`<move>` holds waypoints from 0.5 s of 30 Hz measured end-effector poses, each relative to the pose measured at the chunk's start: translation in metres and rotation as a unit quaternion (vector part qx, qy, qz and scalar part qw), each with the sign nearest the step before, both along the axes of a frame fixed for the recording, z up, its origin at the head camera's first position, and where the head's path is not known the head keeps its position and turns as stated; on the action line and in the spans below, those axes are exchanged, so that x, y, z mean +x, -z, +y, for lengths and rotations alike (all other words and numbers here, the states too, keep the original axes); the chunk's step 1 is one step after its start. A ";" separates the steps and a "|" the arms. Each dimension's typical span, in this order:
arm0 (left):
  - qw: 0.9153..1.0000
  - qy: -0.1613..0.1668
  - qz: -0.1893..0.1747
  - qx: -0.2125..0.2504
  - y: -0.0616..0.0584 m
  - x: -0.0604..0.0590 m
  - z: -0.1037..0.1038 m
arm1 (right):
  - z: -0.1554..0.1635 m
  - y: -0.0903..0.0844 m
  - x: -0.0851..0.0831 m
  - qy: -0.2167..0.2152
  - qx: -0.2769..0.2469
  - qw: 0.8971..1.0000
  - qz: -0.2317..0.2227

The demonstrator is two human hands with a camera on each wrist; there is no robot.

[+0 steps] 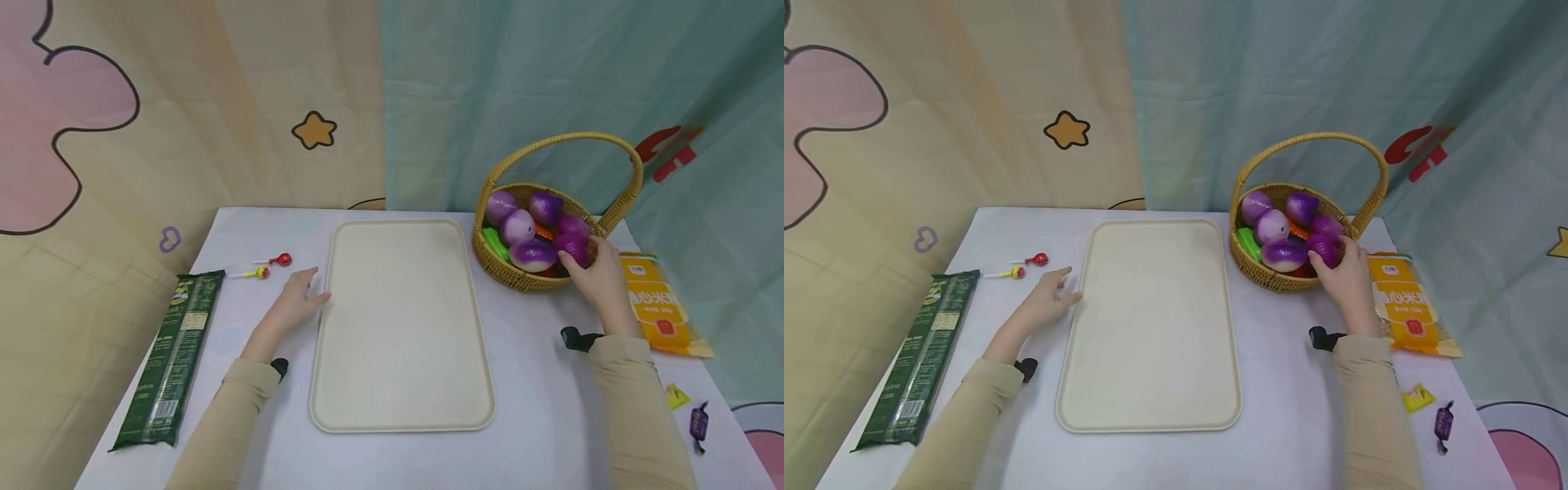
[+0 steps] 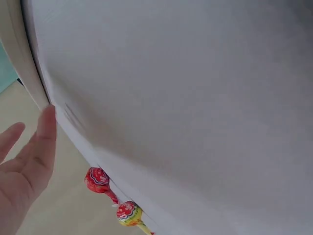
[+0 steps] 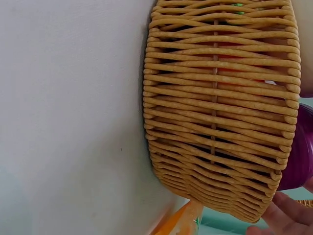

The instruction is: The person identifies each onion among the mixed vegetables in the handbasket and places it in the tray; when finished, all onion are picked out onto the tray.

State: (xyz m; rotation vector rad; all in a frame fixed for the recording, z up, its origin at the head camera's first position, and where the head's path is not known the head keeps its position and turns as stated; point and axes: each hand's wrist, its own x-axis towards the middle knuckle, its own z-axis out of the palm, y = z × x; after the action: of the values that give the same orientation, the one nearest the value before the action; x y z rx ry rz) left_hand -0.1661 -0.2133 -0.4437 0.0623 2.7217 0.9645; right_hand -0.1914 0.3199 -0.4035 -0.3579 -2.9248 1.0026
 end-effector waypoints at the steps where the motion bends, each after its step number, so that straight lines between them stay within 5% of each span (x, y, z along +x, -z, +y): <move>1: 1.000 0.005 -0.007 0.005 0.000 -0.001 0.001 | 0.000 -0.001 0.000 -0.003 -0.002 1.000 0.000; 6: 0.999 0.021 -0.018 0.029 0.003 -0.004 0.005 | 0.000 0.000 0.000 -0.009 -0.010 1.000 0.003; 15: 0.999 0.013 -0.015 0.049 0.006 -0.008 0.011 | -0.005 -0.002 0.004 0.053 -0.064 0.996 0.043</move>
State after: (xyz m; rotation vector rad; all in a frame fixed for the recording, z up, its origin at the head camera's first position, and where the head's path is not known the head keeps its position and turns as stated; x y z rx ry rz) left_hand -0.1744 -0.2028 -0.4495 0.1000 2.6383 1.0816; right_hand -0.1874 0.3148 -0.4011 -0.4567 -2.7416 1.1620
